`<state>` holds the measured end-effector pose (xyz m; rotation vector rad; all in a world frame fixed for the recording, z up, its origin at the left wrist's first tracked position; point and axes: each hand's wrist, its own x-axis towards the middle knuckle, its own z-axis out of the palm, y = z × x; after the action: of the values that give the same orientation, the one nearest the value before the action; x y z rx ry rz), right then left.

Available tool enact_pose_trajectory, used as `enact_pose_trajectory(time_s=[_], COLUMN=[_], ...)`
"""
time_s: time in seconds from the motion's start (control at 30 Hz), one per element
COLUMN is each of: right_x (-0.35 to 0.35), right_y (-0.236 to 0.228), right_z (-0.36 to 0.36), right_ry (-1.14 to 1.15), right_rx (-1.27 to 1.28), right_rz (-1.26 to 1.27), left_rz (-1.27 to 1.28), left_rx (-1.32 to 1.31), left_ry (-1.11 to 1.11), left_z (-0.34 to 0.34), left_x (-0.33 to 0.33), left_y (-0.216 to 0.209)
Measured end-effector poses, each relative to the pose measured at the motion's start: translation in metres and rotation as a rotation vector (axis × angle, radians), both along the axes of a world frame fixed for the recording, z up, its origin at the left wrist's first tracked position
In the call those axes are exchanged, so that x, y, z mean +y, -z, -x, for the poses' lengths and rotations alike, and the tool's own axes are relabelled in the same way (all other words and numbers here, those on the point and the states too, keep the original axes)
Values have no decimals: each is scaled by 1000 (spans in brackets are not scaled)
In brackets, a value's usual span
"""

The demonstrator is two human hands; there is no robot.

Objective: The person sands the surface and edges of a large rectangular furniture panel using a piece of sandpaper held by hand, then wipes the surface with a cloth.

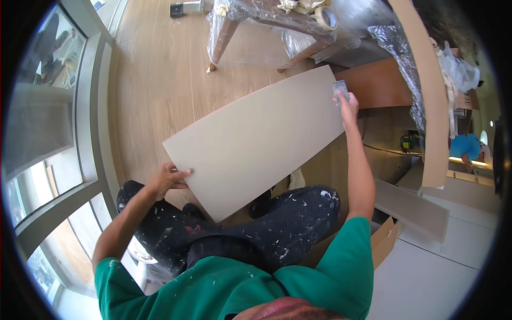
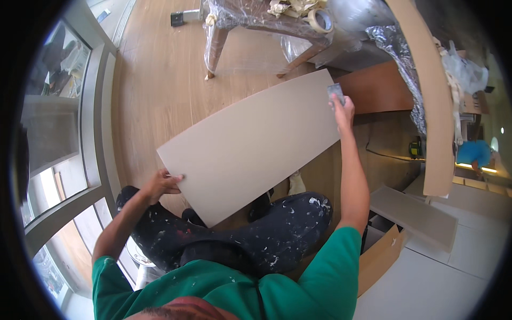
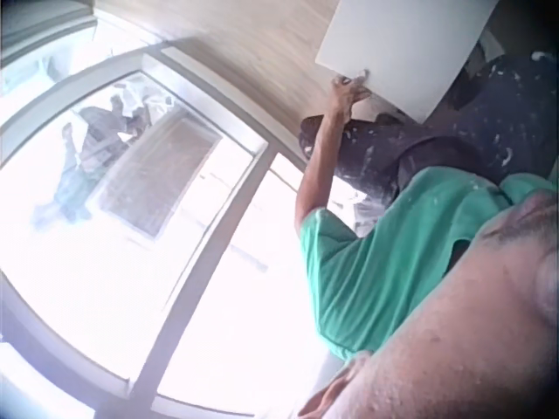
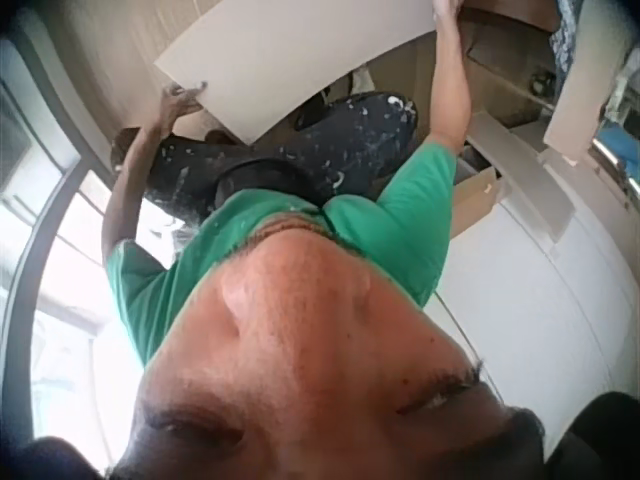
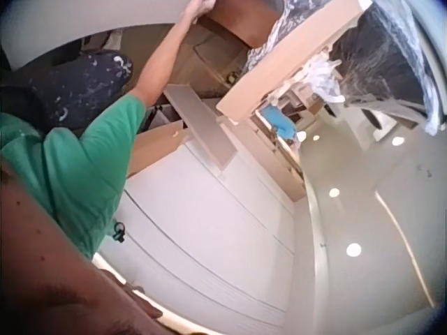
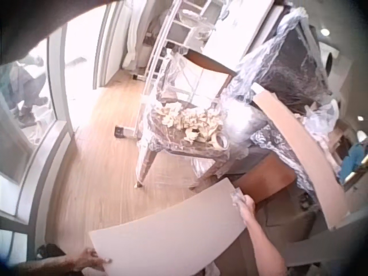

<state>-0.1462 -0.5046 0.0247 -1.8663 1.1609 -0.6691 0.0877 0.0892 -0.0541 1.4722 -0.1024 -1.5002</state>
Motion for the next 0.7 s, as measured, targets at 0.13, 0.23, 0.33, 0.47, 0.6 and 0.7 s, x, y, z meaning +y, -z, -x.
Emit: enact_pose_trajectory(time_s=[0.13, 0.23, 0.33, 0.47, 0.6, 0.7], right_x=[71, 126, 178, 244, 290, 308], right_y=[-65, -114, -144, -162, -155, -133], right_z=[3, 24, 37, 65, 70, 69], right_ry=[-168, -212, -212, -205, -198, -228], right_rx=[46, -62, -183, -329, -500, -563], right_rz=[-13, -44, -79, -78, -128, -159], left_rz=[58, 73, 88, 83, -85, -78], left_rx=[-15, 45, 62, -14, -197, -507], left_ry=[-148, -230, -226, -88, 218, 363], left_z=[-1, -19, -31, -45, -87, -105], left_x=[-7, -11, -13, -9, -21, -54], left_y=[24, 20, 41, 33, 8, 2])
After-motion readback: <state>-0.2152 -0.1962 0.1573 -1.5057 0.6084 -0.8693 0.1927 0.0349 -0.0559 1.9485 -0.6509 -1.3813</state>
